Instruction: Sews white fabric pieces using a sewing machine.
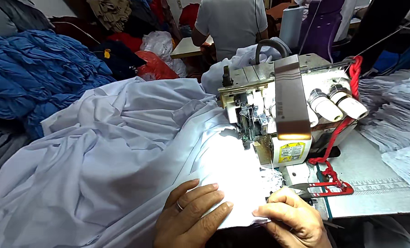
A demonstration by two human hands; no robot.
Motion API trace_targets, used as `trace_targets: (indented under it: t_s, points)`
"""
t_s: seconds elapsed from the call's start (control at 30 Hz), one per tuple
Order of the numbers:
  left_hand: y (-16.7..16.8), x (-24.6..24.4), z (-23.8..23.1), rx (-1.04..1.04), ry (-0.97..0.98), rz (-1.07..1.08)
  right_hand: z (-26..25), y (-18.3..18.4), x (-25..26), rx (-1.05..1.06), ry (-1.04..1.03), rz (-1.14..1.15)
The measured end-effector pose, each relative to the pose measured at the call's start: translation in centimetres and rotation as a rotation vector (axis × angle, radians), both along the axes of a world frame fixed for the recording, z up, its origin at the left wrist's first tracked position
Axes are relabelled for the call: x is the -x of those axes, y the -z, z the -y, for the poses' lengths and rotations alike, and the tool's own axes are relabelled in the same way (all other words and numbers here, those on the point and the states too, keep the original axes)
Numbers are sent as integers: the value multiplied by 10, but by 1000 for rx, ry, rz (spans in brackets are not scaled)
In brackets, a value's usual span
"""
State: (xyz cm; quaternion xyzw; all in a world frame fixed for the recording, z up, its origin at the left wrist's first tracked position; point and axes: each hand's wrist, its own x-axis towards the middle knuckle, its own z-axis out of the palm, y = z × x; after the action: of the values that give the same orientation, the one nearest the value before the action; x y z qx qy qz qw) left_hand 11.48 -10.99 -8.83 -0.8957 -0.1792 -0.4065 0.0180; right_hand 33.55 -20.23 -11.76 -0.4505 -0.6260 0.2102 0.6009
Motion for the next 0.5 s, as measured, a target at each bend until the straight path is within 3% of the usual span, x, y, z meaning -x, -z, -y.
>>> trace_targets:
  t_s: [0.5]
  points:
    - [-16, -33, -81, -29, -181, -151, -71, -12, -7, 36, 402, 270]
